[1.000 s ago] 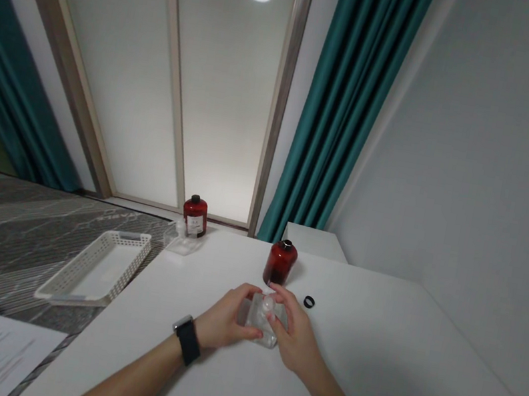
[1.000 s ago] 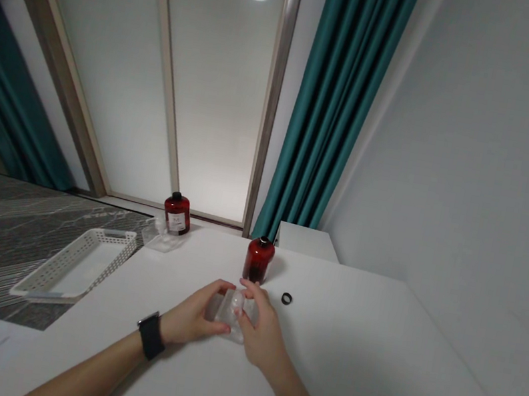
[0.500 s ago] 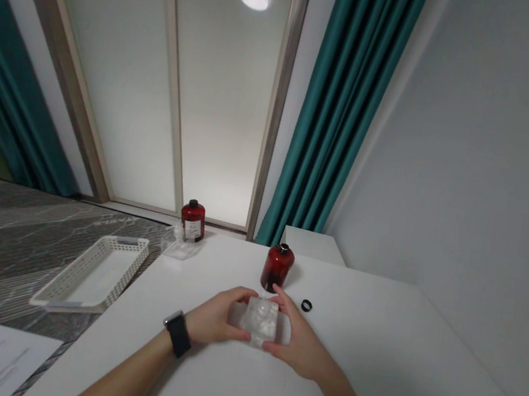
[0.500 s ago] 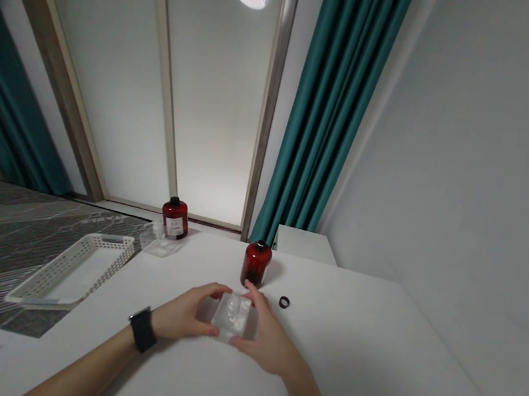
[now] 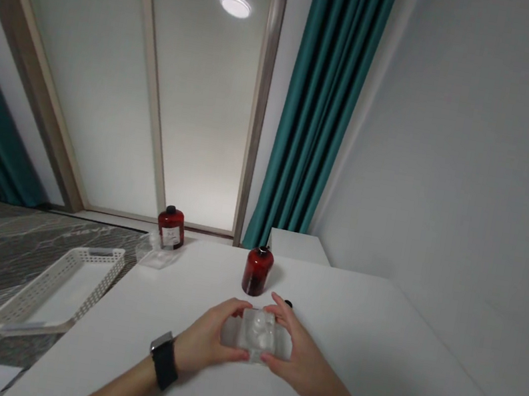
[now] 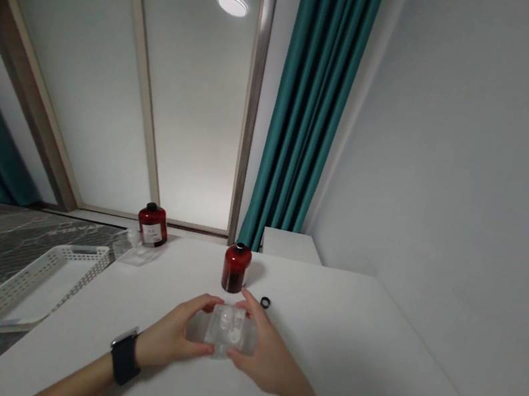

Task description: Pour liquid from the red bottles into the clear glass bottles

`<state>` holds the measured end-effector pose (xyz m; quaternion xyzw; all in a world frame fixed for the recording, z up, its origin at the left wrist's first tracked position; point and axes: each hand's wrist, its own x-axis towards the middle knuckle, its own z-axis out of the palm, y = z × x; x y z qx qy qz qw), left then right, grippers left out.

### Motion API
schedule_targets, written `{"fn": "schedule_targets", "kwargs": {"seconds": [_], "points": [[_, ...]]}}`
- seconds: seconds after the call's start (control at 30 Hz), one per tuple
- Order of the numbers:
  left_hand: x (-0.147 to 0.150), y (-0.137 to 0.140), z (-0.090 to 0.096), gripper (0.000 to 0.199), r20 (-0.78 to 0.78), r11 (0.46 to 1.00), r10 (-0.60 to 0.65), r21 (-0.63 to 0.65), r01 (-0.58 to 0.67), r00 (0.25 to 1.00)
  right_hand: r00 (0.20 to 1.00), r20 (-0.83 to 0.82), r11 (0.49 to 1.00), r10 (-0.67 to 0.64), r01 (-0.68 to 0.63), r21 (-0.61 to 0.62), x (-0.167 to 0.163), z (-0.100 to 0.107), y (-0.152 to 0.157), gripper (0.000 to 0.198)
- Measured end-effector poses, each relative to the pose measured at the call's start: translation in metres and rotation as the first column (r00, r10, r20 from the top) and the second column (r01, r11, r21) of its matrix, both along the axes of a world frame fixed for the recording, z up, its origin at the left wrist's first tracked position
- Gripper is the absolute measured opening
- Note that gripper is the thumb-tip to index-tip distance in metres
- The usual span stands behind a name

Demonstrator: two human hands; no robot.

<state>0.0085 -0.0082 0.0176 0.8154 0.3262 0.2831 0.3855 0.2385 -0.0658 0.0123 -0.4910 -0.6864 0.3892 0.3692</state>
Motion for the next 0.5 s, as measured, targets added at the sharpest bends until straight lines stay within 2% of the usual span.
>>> {"fn": "schedule_targets", "kwargs": {"seconds": [0.17, 0.5], "points": [[0.028, -0.005, 0.004, 0.067, -0.03, 0.999, -0.043, -0.007, 0.042, 0.999, 0.998, 0.051, 0.999, -0.041, 0.04, 0.021, 0.026, 0.006, -0.019, 0.095], [0.117, 0.02, 0.004, 0.063, -0.054, 0.979, -0.188, 0.069, 0.191, 0.981, 0.983, 0.028, 0.98, -0.182, 0.178, 0.092, 0.099, -0.001, -0.023, 0.09]]}}
